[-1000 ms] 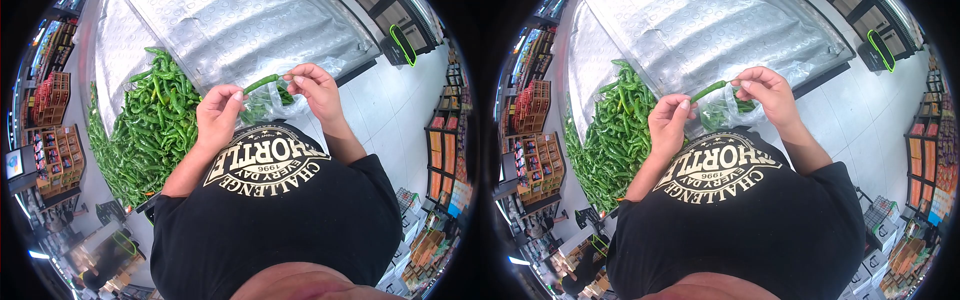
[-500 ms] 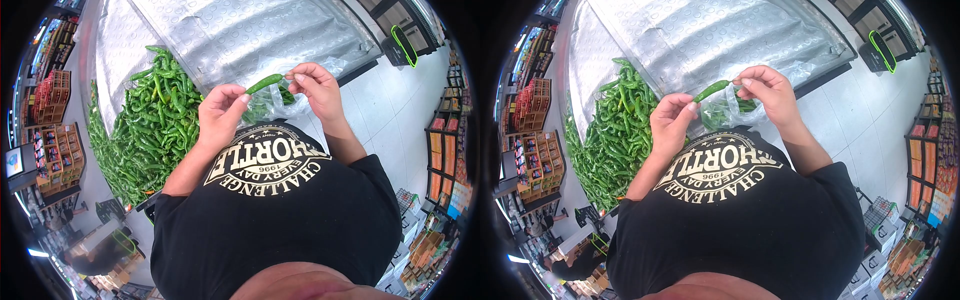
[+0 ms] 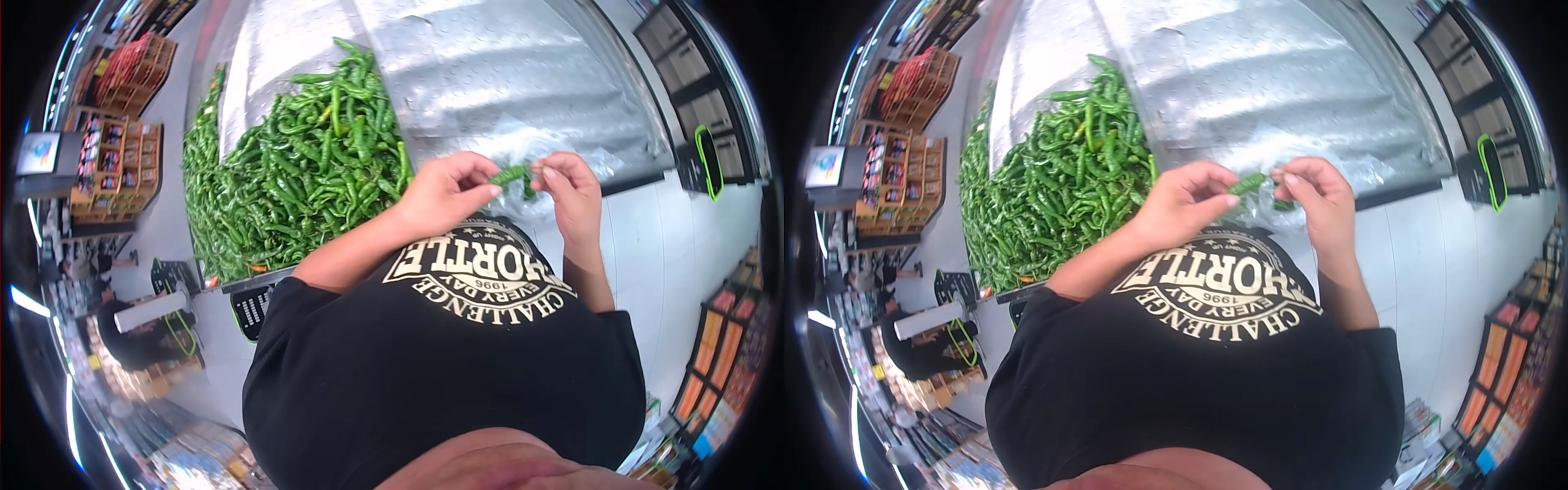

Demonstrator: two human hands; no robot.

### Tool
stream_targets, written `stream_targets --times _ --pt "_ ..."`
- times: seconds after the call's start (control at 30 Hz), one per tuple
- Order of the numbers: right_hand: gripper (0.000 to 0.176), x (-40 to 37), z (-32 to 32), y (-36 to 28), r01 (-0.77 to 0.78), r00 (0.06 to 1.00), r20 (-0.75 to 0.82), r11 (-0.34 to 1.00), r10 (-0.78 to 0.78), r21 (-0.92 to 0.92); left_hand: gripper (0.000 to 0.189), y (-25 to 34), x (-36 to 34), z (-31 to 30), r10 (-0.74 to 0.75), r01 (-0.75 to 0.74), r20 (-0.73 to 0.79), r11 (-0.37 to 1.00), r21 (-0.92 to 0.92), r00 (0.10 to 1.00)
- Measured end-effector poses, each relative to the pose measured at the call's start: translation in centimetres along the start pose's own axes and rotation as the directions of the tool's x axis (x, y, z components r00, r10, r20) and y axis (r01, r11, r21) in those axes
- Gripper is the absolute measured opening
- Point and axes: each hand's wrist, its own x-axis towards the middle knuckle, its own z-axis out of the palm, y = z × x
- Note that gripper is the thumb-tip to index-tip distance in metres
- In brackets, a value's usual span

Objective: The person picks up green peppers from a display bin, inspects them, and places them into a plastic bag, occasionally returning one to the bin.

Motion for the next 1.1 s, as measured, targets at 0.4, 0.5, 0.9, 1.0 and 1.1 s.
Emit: stream_targets --times 0.4,0.5,0.9,1.0,1.1 --pt "0.014 0.7 0.4 1.3 0.152 0.986 0.163 0.484 -0.018 -0.862 0.013 -2.1 0.5 -8.5 0.365 -0.239 -0.631 0.93 0.279 0.685" --pt "0.017 1.8 -0.8 3.0 0.177 0.975 0.203 0.24 0.089 -0.954 0.012 -2.3 0.3 -11.5 0.411 -0.043 -0.729 0.884 0.465 0.547" --pt "0.041 2.4 -1.4 6.0 0.245 0.948 0.277 0.193 0.16 -0.95 0.022 -3.4 -0.8 -13.6 0.371 0.348 -0.702 0.67 0.656 0.608" --pt "0.037 2.4 -0.3 5.3 0.182 0.944 0.203 0.105 0.261 -0.978 0.021 -3.0 -0.9 -13.3 0.377 0.325 -0.704 0.69 0.647 0.601" --pt "0.037 2.6 -0.8 6.9 0.231 0.937 0.258 0.134 0.237 -0.964 0.02 -2.7 -0.8 -12.8 0.426 0.241 -0.686 0.718 0.653 0.589"
